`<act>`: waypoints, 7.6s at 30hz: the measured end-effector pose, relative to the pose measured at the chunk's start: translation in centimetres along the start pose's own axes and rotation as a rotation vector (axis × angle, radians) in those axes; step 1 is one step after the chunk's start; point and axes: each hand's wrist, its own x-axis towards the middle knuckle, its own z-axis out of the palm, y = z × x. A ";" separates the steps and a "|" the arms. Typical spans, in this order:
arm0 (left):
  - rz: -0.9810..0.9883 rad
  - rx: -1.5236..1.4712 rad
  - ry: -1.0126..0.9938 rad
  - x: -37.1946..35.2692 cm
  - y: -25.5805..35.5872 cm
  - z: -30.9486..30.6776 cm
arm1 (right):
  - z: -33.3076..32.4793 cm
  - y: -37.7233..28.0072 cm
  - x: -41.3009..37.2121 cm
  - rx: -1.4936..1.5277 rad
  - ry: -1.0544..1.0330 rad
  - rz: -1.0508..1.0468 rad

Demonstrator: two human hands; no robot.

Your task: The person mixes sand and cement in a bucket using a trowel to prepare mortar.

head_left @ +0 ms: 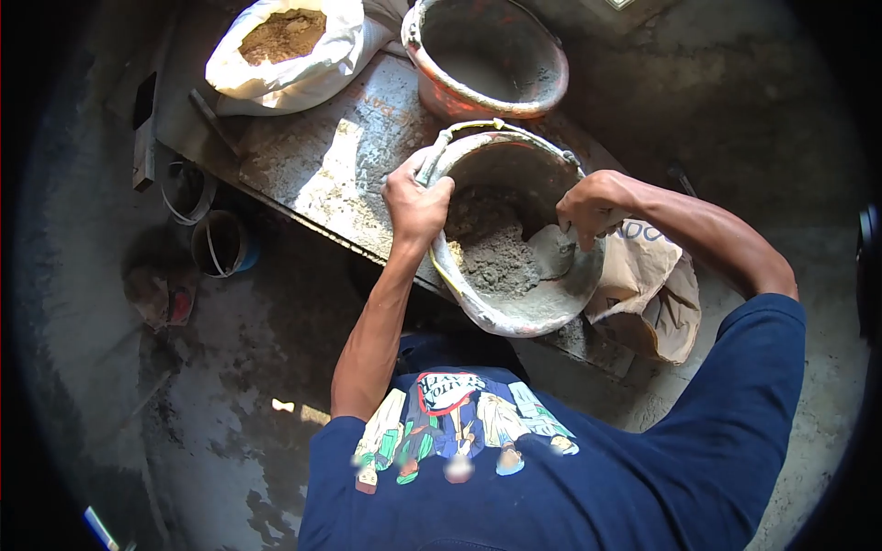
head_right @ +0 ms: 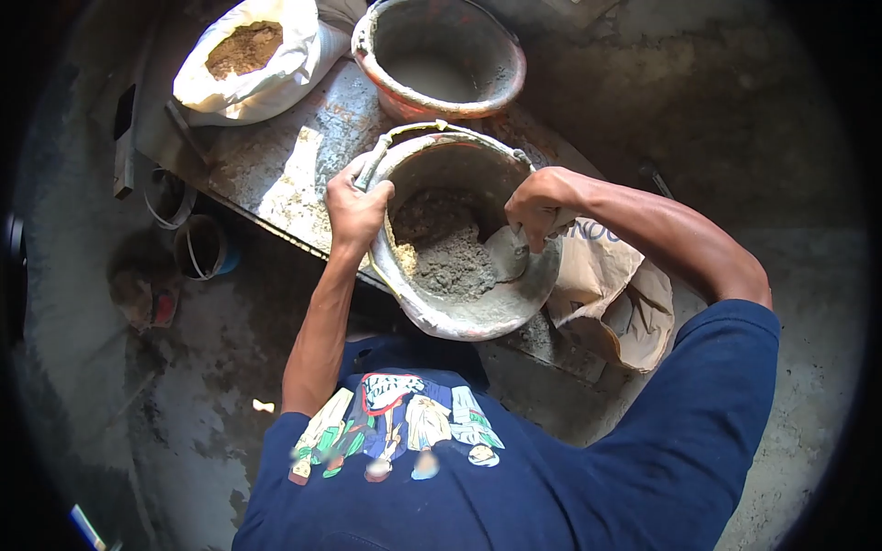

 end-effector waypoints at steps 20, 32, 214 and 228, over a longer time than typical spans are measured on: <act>-0.075 -0.076 -0.051 0.4 -0.2 0.2 | 8.9 -3.2 1.8 1.459 -0.352 -0.269; -0.124 0.014 -0.109 0.0 0.9 -0.3 | 8.3 -8.6 3.4 2.165 -0.453 -0.306; -0.215 -0.179 0.014 -6.9 1.0 -1.1 | 11.7 -5.6 -0.2 1.436 -0.030 -0.102; -0.214 -0.195 -0.003 -7.0 0.8 -1.0 | 11.2 -9.2 0.7 1.739 -0.068 -0.186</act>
